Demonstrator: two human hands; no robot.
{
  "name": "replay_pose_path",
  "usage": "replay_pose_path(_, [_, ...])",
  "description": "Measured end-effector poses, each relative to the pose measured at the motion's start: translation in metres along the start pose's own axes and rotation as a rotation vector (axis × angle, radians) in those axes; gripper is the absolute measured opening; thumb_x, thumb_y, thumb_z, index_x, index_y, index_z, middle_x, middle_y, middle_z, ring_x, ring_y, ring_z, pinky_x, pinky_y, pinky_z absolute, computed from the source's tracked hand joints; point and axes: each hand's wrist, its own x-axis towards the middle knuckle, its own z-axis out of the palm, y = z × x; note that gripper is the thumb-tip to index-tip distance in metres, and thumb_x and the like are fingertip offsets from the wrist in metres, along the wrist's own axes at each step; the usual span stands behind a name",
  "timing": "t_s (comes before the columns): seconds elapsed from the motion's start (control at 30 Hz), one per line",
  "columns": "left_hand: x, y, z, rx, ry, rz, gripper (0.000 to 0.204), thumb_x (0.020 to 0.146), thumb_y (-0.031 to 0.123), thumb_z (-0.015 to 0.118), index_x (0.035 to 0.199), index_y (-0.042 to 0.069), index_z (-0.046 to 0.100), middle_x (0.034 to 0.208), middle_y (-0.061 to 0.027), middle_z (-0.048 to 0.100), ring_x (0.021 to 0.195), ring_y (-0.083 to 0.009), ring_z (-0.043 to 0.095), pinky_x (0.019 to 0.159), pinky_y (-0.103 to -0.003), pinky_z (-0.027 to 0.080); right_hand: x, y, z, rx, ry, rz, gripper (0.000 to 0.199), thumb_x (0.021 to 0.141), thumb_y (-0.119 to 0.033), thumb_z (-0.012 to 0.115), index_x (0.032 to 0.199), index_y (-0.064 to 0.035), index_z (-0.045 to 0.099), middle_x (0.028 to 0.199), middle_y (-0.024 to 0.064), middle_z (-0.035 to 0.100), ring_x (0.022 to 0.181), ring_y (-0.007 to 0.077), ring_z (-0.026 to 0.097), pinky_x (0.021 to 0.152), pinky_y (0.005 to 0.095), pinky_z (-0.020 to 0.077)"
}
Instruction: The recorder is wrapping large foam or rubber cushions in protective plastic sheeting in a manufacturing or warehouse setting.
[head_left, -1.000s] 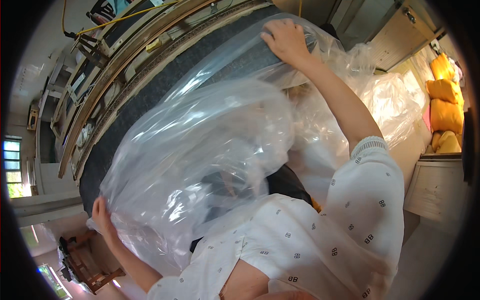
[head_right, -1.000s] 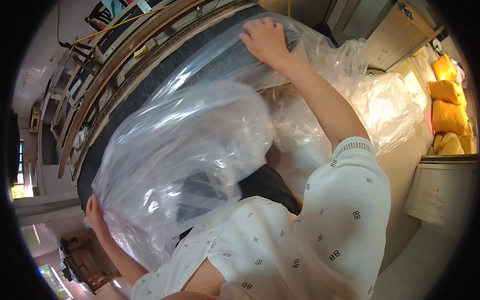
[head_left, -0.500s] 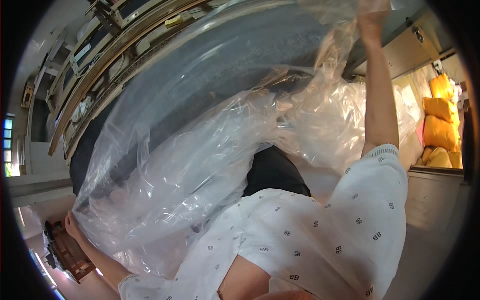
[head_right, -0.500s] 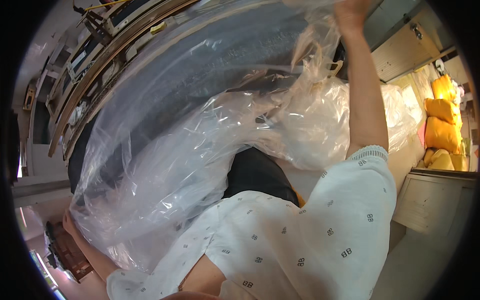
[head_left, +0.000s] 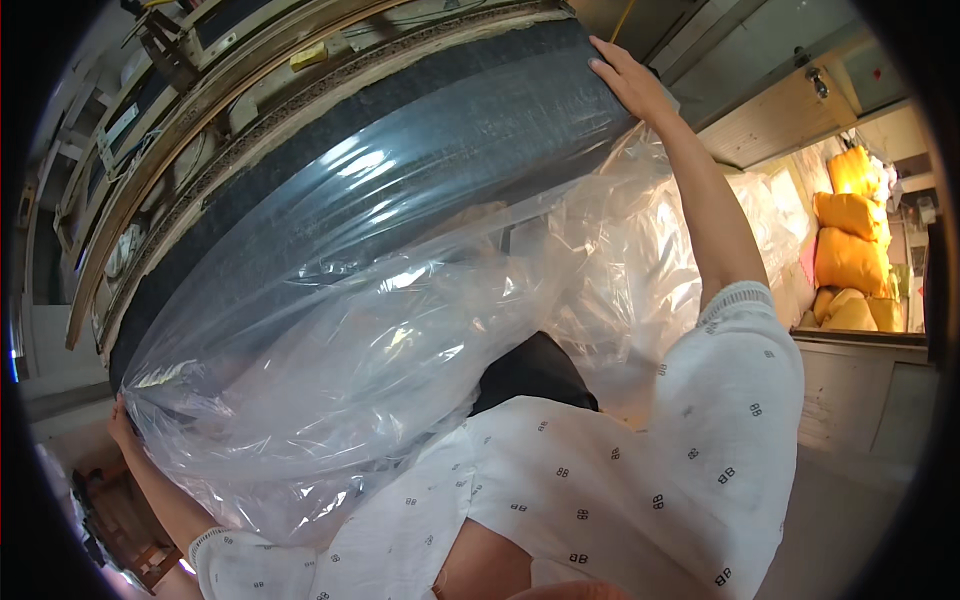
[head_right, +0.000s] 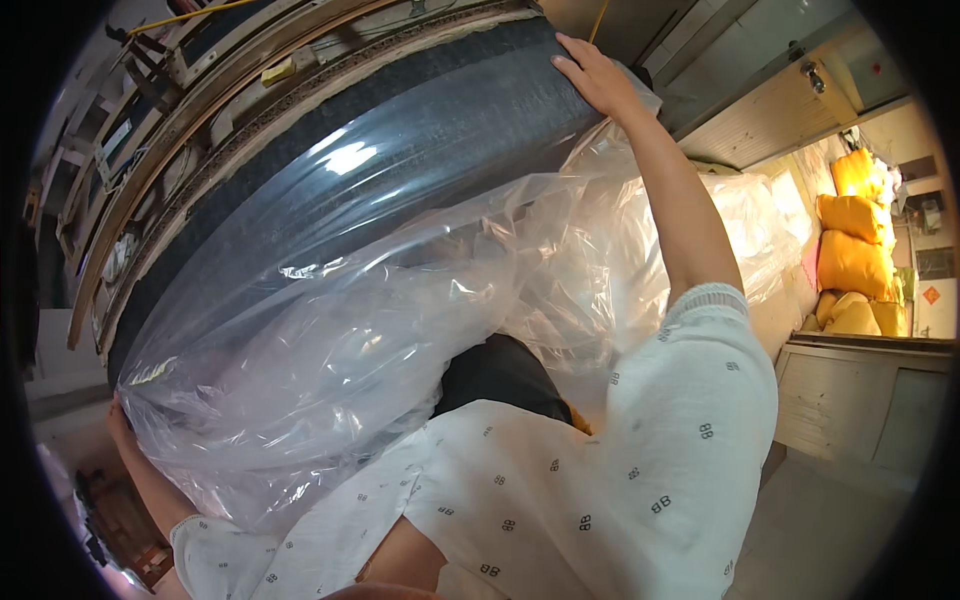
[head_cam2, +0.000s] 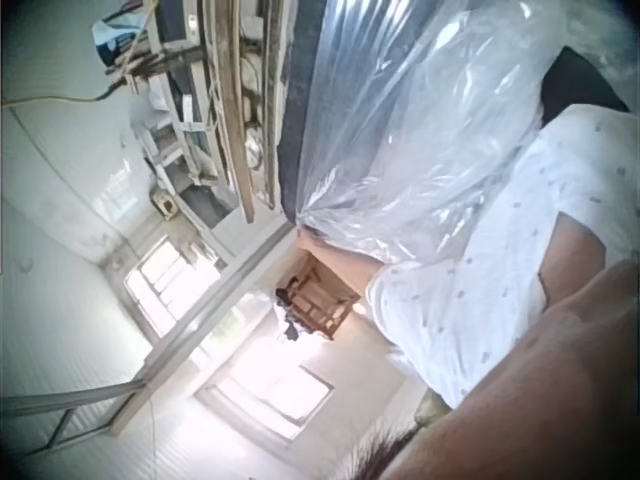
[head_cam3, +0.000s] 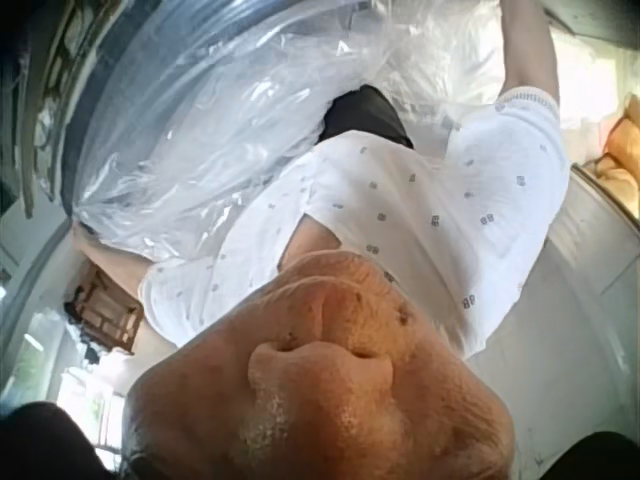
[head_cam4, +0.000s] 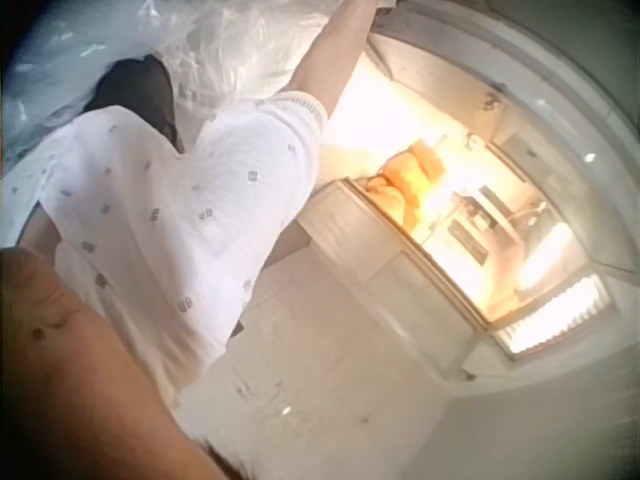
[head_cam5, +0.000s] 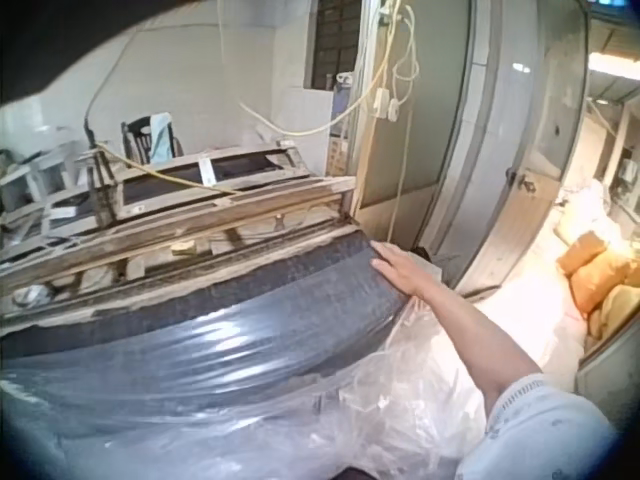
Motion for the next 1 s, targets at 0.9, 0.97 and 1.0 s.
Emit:
replay_pose_path(0.9, [-0.021, 0.057, 0.140, 0.038, 0.710, 0.400, 0.040, 0.071, 0.044, 0.065, 0.081, 0.005, 0.069, 0.076, -0.0118, 0.067, 0.071, -0.0261, 0.063, 0.069, -0.035, 0.048, -0.237, -0.255, 0.064, 0.305, -0.025, -0.201, 0.032, 0.072, -0.010, 0.061, 0.103, -0.0040, 0.053, 0.108, 0.0189, 0.048, 0.100, 0.0356, 0.044, 0.088, 0.0368, 0.0368])
replay_pose_path(0.97, [-0.044, 0.064, 0.128, 0.075, 0.705, 0.441, 0.040, 0.072, 0.043, 0.064, 0.081, 0.004, 0.068, 0.076, -0.0116, 0.066, 0.072, -0.0255, 0.063, 0.069, -0.034, 0.048, -0.223, -0.250, 0.040, 0.242, 0.055, -0.341, 0.029, 0.074, -0.008, 0.059, 0.102, -0.0038, 0.052, 0.102, 0.0164, 0.050, 0.096, 0.0312, 0.048, 0.085, 0.0353, 0.0385])
replay_pose_path(1.0, [-0.052, 0.065, 0.121, 0.095, 0.707, 0.458, 0.040, 0.073, 0.043, 0.064, 0.082, 0.004, 0.068, 0.076, -0.0115, 0.066, 0.072, -0.0253, 0.062, 0.069, -0.034, 0.047, -0.215, -0.243, 0.021, 0.592, -0.283, -0.196, 0.022, 0.078, -0.006, 0.053, 0.099, -0.0032, 0.053, 0.105, 0.0132, 0.051, 0.097, 0.0246, 0.049, 0.083, 0.0332, 0.0392])
